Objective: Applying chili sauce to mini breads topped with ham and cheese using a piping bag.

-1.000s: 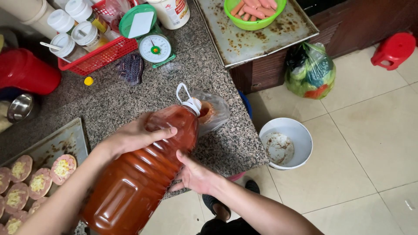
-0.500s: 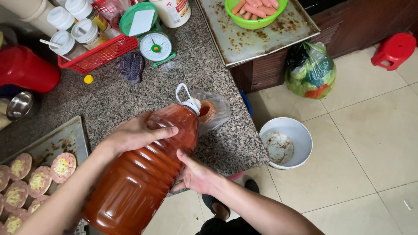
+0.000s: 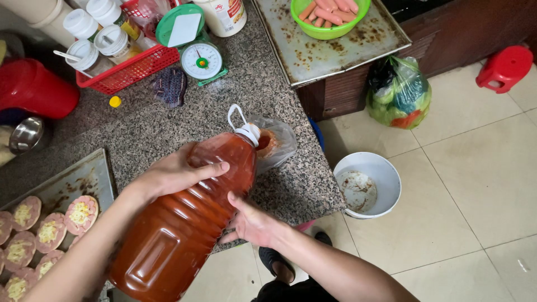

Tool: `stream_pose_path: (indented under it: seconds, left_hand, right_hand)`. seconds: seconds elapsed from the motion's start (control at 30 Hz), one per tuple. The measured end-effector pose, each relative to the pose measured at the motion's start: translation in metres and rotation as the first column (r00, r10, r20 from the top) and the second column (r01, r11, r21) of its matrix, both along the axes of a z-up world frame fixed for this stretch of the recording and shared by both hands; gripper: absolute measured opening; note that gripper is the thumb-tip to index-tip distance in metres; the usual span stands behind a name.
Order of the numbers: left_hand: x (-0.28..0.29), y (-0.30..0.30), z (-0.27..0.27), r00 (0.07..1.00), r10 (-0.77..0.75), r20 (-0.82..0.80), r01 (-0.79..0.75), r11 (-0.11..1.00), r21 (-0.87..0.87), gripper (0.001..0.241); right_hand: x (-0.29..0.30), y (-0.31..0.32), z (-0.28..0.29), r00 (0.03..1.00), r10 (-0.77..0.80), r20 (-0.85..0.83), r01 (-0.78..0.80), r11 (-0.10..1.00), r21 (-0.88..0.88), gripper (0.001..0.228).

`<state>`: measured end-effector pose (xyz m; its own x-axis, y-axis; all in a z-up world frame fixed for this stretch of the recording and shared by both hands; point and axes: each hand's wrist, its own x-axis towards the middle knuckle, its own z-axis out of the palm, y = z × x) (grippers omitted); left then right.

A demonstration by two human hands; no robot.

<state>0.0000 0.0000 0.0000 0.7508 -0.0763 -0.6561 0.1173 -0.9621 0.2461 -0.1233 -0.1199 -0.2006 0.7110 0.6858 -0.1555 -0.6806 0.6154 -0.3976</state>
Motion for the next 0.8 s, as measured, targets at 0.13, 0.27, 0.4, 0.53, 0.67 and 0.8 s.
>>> stream_pose_path:
  seconds: [0.13,0.27,0.4,0.53,0.67,0.8]
  left_hand:
    - [0.001,-0.001,0.001,1.0,-0.023,0.016,0.022,1.0,0.017,0.129]
    - [-0.001,0.0,0.0,0.999,-0.032,0.02,0.031,0.999,0.037,0.127]
    - [0.003,0.02,-0.026,1.0,-0.002,-0.012,0.002,0.998,-0.064,0.129]
    - [-0.005,0.042,-0.052,0.996,-0.086,-0.027,0.069,0.916,-0.396,0.117]
    - [-0.018,0.046,-0.064,0.992,0.105,-0.07,-0.126,0.85,-0.511,0.104]
    - [-0.019,0.054,-0.09,0.961,0.232,-0.147,-0.273,0.748,-0.605,0.1]
  right_hand:
    - [0.0,-0.001,-0.002,1.0,-0.008,0.002,0.008,1.0,0.003,0.094]
    - [0.002,-0.002,-0.002,1.0,-0.004,-0.025,0.002,0.999,-0.052,0.093]
    - [0.002,-0.006,0.009,1.0,0.024,-0.017,-0.026,0.986,-0.163,0.1]
    - [0.003,-0.01,0.015,0.999,0.053,-0.001,-0.051,0.965,-0.259,0.109]
    - [0.003,-0.019,0.046,0.998,0.038,-0.044,-0.054,0.884,-0.465,0.111]
    - [0.001,-0.026,0.065,0.998,0.004,-0.063,-0.04,0.808,-0.588,0.107]
